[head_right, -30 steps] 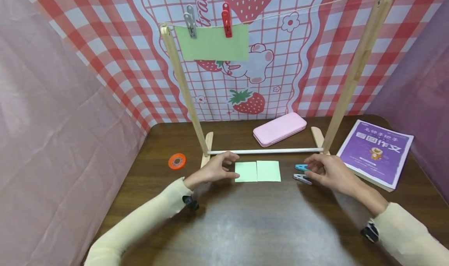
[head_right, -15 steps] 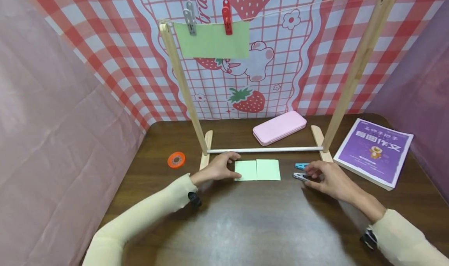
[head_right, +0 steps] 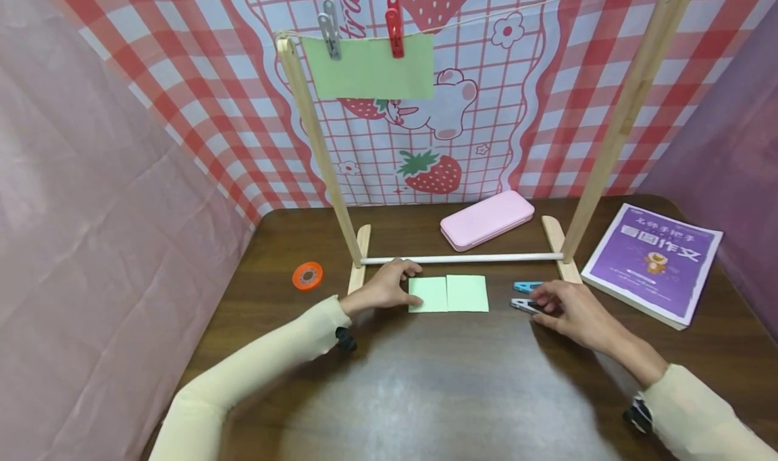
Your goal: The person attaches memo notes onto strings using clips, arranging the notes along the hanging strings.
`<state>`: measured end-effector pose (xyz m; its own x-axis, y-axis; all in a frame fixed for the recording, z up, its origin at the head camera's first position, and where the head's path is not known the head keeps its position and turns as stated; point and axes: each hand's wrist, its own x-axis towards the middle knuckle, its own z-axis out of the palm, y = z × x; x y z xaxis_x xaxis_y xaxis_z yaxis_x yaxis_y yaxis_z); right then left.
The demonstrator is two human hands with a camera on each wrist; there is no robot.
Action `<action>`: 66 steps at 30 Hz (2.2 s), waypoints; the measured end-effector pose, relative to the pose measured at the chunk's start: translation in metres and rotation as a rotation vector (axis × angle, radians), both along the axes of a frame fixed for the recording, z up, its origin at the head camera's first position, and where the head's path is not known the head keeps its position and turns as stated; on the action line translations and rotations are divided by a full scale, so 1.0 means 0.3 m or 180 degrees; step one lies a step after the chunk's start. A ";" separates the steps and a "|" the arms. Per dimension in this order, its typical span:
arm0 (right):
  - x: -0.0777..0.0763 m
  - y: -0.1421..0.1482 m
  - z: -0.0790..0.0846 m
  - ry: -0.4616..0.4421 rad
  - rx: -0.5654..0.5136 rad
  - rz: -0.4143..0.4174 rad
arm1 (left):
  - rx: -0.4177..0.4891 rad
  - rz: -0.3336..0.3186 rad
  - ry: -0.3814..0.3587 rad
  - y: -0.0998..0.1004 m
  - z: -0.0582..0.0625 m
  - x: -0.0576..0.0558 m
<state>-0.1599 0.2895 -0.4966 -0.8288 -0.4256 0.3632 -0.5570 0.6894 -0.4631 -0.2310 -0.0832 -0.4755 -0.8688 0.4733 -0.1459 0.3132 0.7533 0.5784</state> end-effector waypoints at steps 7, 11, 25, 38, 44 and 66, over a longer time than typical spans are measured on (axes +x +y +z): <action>0.000 0.003 -0.014 0.0194 0.0056 -0.0082 | -0.0056 0.0090 -0.0034 0.010 -0.005 0.000; 0.003 0.003 -0.014 0.0348 0.0097 -0.0133 | -0.0041 0.0124 -0.0041 0.015 -0.005 -0.002; 0.017 0.002 -0.023 0.0312 0.0102 -0.0043 | 0.0114 0.0156 0.0052 -0.001 -0.016 -0.016; 0.035 0.015 -0.007 0.0030 0.0150 -0.0254 | 0.0234 0.0130 0.0062 -0.006 -0.025 -0.017; 0.040 0.014 0.002 -0.0103 0.0135 -0.0253 | 0.0291 0.0094 0.0104 -0.014 -0.024 -0.013; 0.028 -0.016 0.060 -0.0091 -0.0130 -0.0227 | 0.0538 0.0065 0.0003 -0.028 -0.033 -0.011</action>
